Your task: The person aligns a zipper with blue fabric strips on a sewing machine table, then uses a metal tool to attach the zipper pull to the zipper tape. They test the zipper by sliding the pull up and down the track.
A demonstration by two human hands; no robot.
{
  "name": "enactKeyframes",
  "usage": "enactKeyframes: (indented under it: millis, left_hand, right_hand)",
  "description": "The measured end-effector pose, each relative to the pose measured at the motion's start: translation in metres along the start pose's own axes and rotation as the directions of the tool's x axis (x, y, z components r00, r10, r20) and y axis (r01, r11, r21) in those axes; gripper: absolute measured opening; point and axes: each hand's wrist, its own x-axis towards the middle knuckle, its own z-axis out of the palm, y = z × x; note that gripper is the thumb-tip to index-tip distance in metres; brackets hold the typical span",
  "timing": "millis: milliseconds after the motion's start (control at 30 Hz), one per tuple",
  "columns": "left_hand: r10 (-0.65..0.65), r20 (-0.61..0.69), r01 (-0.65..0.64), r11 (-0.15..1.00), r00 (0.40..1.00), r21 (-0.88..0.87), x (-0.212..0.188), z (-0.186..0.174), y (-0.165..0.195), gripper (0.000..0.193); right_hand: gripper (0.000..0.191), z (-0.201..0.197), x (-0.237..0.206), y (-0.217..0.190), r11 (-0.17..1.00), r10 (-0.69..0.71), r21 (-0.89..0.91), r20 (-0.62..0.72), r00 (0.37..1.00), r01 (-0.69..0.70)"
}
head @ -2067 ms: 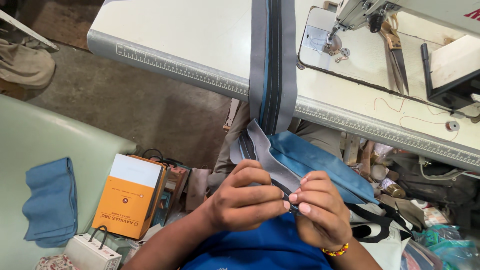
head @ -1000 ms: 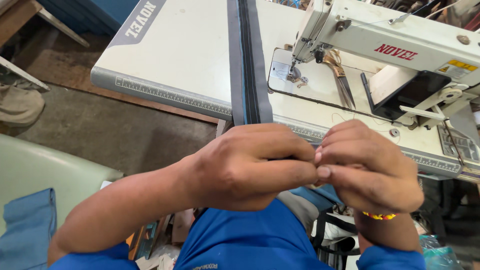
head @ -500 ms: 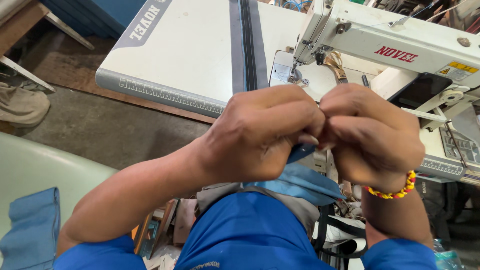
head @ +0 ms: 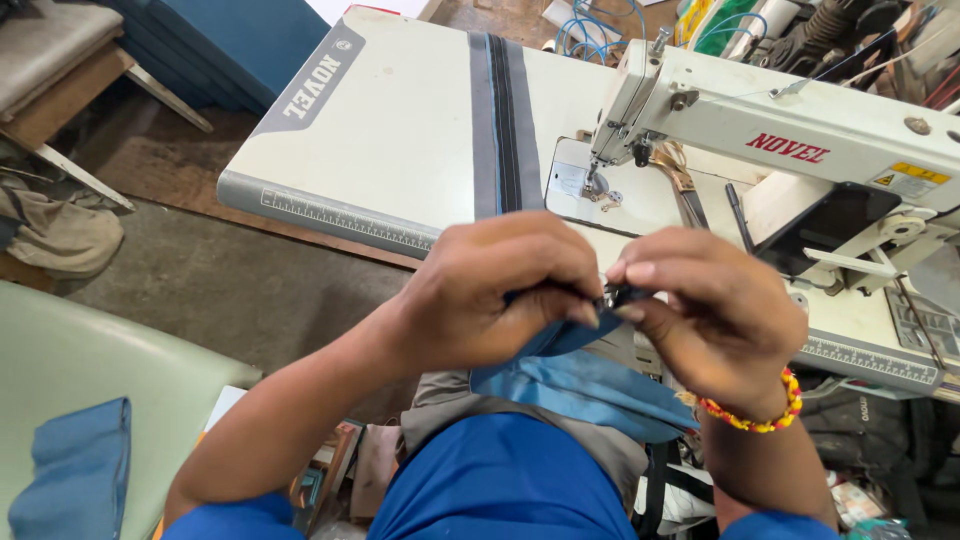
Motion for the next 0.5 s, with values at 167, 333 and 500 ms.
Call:
enactKeyframes:
  millis: [167,333,500]
  left_hand:
    - [-0.022,0.005,0.022,0.998,1.000,0.057,-0.018,0.004,0.006,0.031]
    - [0.043,0.013,-0.044,0.993,0.999,0.107,-0.030,0.008,0.005,0.022]
    - [0.158,0.092,-0.169,0.976,0.983,0.139,-0.037,0.004,0.003,0.017]
  right_hand:
    - [0.030,0.010,-0.019,0.010,0.963,-0.268,0.009,0.069,0.961,0.268]
    - [0.034,0.021,-0.033,0.018,0.917,-0.393,-0.034,0.079,0.916,0.397]
    - [0.036,0.024,-0.039,0.018,0.884,-0.452,-0.082,0.101,0.886,0.460]
